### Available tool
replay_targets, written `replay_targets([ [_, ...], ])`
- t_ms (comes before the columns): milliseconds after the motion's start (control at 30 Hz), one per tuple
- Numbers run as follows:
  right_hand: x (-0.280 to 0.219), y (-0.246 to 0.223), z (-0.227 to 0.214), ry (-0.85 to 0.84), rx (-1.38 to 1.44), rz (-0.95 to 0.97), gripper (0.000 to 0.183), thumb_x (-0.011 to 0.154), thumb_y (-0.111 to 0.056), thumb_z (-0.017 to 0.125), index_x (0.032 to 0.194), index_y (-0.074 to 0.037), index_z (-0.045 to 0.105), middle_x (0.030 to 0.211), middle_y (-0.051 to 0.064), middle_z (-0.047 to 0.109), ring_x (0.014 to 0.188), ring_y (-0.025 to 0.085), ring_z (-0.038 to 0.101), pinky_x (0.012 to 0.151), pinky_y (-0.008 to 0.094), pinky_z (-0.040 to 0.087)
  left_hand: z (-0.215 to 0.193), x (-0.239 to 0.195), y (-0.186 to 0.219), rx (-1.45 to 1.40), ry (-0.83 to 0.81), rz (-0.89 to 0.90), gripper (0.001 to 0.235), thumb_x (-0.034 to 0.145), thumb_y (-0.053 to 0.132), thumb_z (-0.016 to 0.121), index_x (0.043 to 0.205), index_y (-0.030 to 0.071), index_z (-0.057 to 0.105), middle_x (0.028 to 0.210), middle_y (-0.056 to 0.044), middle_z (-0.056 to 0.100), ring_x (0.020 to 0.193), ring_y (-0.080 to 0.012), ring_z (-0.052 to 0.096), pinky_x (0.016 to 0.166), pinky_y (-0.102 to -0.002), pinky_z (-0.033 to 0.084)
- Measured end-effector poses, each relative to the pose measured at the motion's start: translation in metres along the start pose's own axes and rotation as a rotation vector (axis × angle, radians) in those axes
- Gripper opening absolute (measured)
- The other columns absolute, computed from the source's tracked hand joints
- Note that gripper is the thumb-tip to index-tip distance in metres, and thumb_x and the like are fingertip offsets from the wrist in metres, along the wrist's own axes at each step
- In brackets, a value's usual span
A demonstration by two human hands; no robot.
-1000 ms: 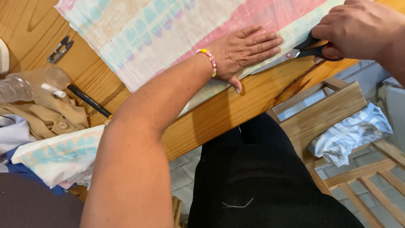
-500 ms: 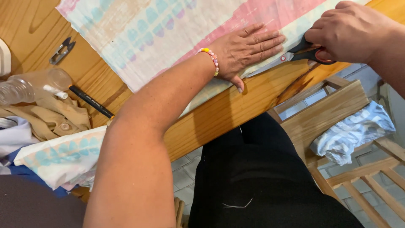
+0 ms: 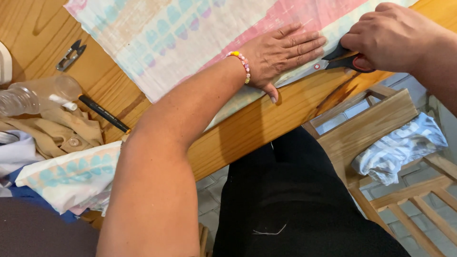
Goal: Cutting a long piece of fabric with scissors and folding the pieces
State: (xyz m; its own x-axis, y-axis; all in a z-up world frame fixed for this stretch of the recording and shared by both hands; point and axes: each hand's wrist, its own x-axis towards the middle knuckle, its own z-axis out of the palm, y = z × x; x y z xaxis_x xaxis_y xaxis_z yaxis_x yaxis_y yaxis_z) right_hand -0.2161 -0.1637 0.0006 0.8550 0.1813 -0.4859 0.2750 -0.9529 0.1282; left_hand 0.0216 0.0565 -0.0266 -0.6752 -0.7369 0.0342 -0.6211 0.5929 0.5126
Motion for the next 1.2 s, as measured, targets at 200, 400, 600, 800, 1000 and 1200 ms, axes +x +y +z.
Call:
replay_targets([
  [200, -0.004, -0.005, -0.011, 0.027, -0.098, 0.038, 0.037, 0.068, -0.064, 0.061, 0.09, -0.035, 0.057, 0.095, -0.022, 0.063, 0.101, 0.004, 0.067, 0.088, 0.023, 0.05, -0.025, -0.01, 0.021, 0.033, -0.102, -0.075, 0.14, 0.08, 0.103, 0.042, 0.167, -0.001, 0.011, 0.173, -0.019, 0.005, 0.16, -0.0337, 0.003, 0.13, -0.053, 0.003],
  [400, -0.005, -0.013, -0.015, 0.071, -0.128, 0.038, 0.045, 0.066, -0.071, 0.062, 0.093, -0.036, 0.056, 0.097, -0.024, 0.063, 0.105, 0.003, 0.065, 0.092, 0.021, 0.048, -0.003, -0.07, 0.046, 0.051, -0.001, -0.071, 0.133, 0.079, 0.097, 0.009, 0.167, -0.002, 0.017, 0.172, -0.018, 0.011, 0.16, -0.0325, 0.008, 0.132, -0.049, 0.006],
  [600, 0.007, -0.016, -0.023, -0.038, -0.051, 0.024, 0.045, 0.069, -0.071, 0.064, 0.094, -0.034, 0.06, 0.097, -0.02, 0.068, 0.106, 0.008, 0.068, 0.099, 0.024, 0.054, 0.013, -0.077, 0.046, 0.039, -0.048, -0.111, 0.135, 0.078, 0.1, 0.015, 0.166, -0.001, 0.013, 0.174, -0.018, 0.01, 0.161, -0.0317, 0.008, 0.13, -0.051, 0.003],
  [800, 0.008, -0.018, -0.019, -0.068, -0.107, 0.029, 0.04, 0.071, -0.07, 0.062, 0.092, -0.036, 0.058, 0.095, -0.023, 0.066, 0.104, 0.006, 0.067, 0.098, 0.024, 0.053, 0.015, -0.077, 0.044, 0.043, -0.035, -0.086, 0.136, 0.079, 0.102, 0.019, 0.166, -0.003, 0.015, 0.173, -0.021, 0.012, 0.16, -0.0344, 0.009, 0.129, -0.054, 0.003],
  [1000, 0.013, -0.015, -0.01, -0.054, 0.088, -0.003, 0.036, 0.073, -0.059, 0.067, 0.087, -0.026, 0.06, 0.092, -0.011, 0.071, 0.1, 0.017, 0.069, 0.098, 0.032, 0.055, 0.015, -0.078, 0.043, 0.04, 0.001, -0.057, 0.137, 0.08, 0.102, 0.017, 0.166, -0.006, 0.017, 0.172, -0.022, 0.013, 0.159, -0.036, 0.009, 0.128, -0.054, 0.003],
  [1200, 0.013, -0.028, -0.025, -0.004, -0.06, 0.021, 0.04, 0.073, -0.067, 0.06, 0.09, -0.03, 0.058, 0.09, -0.017, 0.068, 0.101, 0.01, 0.068, 0.096, 0.026, 0.054, 0.017, -0.079, 0.041, 0.038, 0.021, -0.054, 0.136, 0.081, 0.101, 0.013, 0.166, -0.005, 0.018, 0.172, -0.022, 0.012, 0.159, -0.0357, 0.009, 0.129, -0.053, 0.002],
])
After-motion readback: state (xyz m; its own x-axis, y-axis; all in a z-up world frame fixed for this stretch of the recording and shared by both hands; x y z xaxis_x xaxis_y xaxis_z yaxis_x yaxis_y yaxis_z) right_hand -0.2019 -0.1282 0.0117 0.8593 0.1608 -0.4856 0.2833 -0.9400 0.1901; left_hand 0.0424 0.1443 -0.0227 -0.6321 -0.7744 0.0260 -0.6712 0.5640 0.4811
